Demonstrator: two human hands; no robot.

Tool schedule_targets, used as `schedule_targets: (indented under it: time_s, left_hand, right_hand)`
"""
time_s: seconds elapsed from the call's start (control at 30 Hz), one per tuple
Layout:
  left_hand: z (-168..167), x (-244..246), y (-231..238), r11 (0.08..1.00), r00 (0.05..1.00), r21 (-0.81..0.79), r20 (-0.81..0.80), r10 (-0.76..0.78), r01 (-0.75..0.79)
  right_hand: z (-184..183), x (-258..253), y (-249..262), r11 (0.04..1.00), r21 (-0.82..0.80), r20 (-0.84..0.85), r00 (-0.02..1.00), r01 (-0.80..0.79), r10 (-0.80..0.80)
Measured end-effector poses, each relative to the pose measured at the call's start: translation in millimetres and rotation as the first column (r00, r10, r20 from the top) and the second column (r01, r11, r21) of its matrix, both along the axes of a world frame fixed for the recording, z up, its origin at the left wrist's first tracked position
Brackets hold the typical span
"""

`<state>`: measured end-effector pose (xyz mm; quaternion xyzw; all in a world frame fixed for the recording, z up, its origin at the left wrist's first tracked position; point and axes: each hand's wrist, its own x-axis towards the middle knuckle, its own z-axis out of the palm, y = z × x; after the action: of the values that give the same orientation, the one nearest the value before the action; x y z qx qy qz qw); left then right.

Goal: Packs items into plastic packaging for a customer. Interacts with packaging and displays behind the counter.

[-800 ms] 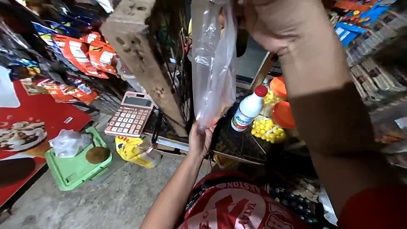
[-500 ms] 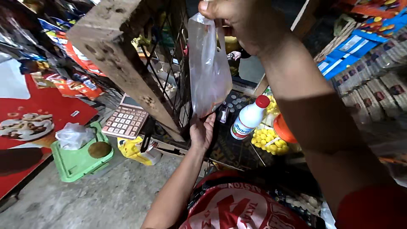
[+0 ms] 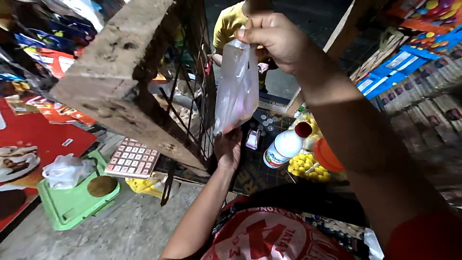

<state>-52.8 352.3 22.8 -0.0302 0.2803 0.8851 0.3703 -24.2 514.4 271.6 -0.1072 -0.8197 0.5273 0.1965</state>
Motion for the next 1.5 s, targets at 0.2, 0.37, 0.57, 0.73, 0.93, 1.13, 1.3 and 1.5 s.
schedule_targets:
  time_s: [0.2, 0.37, 0.57, 0.73, 0.93, 1.13, 1.3, 1.5]
  left_hand:
    - [1, 0, -8, 0.999, 0.998, -0.017, -0.048, -0.048, 0.047]
    - [2, 2, -21, 0.994, 0.991, -0.051, -0.096, -0.096, 0.092]
    - [29, 17, -65, 0.878, 0.838, -0.229, -0.273, -0.473, 0.421]
    - [58, 23, -86, 0.965, 0.273, -0.232, -0.927, -0.258, 0.124]
    - [82, 29, -67, 0.982, 0.25, -0.181, -0.955, -0.162, -0.053]
    - [95, 33, -51, 0.965, 0.535, -0.224, -0.803, -0.263, 0.139]
    - [105, 32, -40, 0.985, 0.656, 0.014, -0.747, -0.105, 0.174]
    - [100, 28, -47, 0.959, 0.617, -0.032, -0.759, -0.207, 0.282]
  right_hand:
    - [-6, 16, -9, 0.998, 0.064, -0.004, 1.0, 0.005, -0.005]
    - [-11, 28, -21, 0.992, 0.118, -0.002, 0.999, -0.039, 0.04]
    - [-17, 38, -28, 0.985, 0.168, 0.002, 0.999, -0.04, 0.04]
    - [-19, 49, -35, 0.982, 0.186, 0.11, 0.994, -0.027, 0.007]
    - [-24, 61, -47, 0.949, 0.313, 0.18, 0.983, -0.022, -0.037]
    - [-45, 72, -58, 0.91, 0.404, 0.26, 0.966, -0.098, -0.012]
    - [-54, 82, -61, 0.88, 0.46, 0.238, 0.971, -0.122, 0.011]
    - [-48, 112, -59, 0.901, 0.434, 0.265, 0.958, -0.013, -0.114]
